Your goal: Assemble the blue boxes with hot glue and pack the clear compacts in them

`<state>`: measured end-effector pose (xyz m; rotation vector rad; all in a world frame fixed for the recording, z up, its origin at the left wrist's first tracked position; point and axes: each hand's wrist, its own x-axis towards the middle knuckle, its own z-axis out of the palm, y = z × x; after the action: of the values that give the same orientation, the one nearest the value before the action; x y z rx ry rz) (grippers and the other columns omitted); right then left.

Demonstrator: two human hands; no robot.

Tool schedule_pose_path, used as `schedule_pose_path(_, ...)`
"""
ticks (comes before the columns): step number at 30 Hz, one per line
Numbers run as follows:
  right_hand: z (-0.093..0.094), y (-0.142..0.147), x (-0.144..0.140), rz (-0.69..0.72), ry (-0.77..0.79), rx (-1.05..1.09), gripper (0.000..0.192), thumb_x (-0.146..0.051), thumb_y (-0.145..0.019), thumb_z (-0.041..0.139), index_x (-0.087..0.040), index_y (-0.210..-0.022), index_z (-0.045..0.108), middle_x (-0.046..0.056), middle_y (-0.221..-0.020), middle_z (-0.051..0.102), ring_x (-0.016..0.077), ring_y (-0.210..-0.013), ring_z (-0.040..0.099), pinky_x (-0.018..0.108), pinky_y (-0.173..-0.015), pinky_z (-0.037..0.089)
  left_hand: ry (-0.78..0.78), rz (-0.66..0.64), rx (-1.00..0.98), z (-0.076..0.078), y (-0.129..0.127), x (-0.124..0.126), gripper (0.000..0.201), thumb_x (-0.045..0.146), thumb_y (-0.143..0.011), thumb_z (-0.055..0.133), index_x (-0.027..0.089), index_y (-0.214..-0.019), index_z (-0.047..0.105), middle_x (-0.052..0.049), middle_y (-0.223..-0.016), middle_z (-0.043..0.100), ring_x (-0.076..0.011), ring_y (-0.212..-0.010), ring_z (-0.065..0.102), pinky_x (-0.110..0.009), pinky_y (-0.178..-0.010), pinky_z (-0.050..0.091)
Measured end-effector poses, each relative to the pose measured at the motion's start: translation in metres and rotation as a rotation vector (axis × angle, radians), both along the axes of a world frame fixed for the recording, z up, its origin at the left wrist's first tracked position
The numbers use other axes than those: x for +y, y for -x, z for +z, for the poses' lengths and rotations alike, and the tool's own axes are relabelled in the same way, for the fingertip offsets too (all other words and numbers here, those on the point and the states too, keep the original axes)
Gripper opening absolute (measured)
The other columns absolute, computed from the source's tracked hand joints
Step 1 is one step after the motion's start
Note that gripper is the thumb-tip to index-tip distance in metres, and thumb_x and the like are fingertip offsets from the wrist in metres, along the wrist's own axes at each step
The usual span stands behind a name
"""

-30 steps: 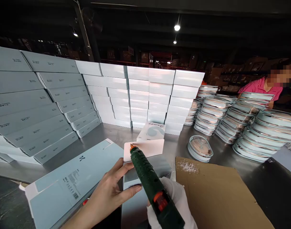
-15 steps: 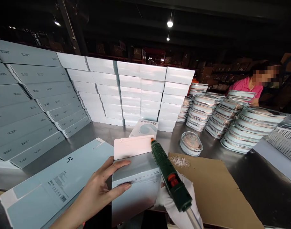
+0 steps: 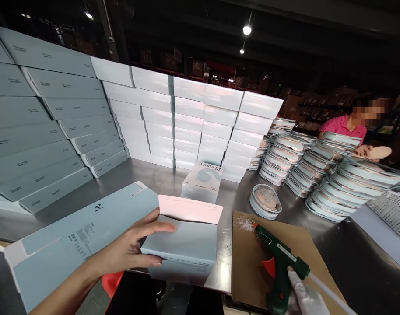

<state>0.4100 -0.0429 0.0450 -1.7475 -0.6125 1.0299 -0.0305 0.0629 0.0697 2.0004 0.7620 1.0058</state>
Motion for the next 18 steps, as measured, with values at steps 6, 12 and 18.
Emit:
schedule_pose_path(6, 0.03, 0.069, 0.023, 0.181, -0.418, -0.368, 0.081, -0.048, -0.064, 0.091, -0.035, -0.137, 0.057, 0.007, -0.128, 0.075, 0.0292, -0.113, 0.072, 0.04, -0.102, 0.056, 0.009, -0.011, -0.014, -0.001, 0.002, 0.001, 0.045, 0.031, -0.075, 0.09, 0.031, -0.118, 0.078, -0.011, -0.136, 0.068, -0.0352, -0.132, 0.06, -0.048, -0.108, 0.053)
schedule_pose_path(12, 0.025, 0.137, 0.055, 0.732, -0.693, -0.283, 0.089, -0.039, -0.079, 0.086, -0.036, -0.156, 0.041, 0.013, -0.151, 0.059, 0.0278, -0.142, 0.054, 0.054, -0.121, 0.031, -0.116, 0.039, -0.144, -0.02, -0.007, -0.002, 0.042, 0.038, -0.083, 0.085, 0.033, -0.121, 0.067, -0.013, -0.149, 0.052, -0.0374, -0.132, 0.061, -0.05, -0.103, 0.055)
schedule_pose_path(18, 0.025, 0.134, 0.049, 0.793, -0.875, -0.598, 0.062, -0.02, -0.084, 0.078, -0.038, -0.141, 0.062, 0.009, -0.132, 0.072, 0.029, -0.132, 0.063, 0.046, -0.112, 0.048, -0.31, 0.033, -0.324, -0.041, -0.012, 0.0, 0.054, 0.034, -0.092, 0.078, 0.042, -0.136, 0.048, -0.006, -0.129, 0.059, -0.0336, -0.136, 0.057, -0.056, -0.109, 0.049)
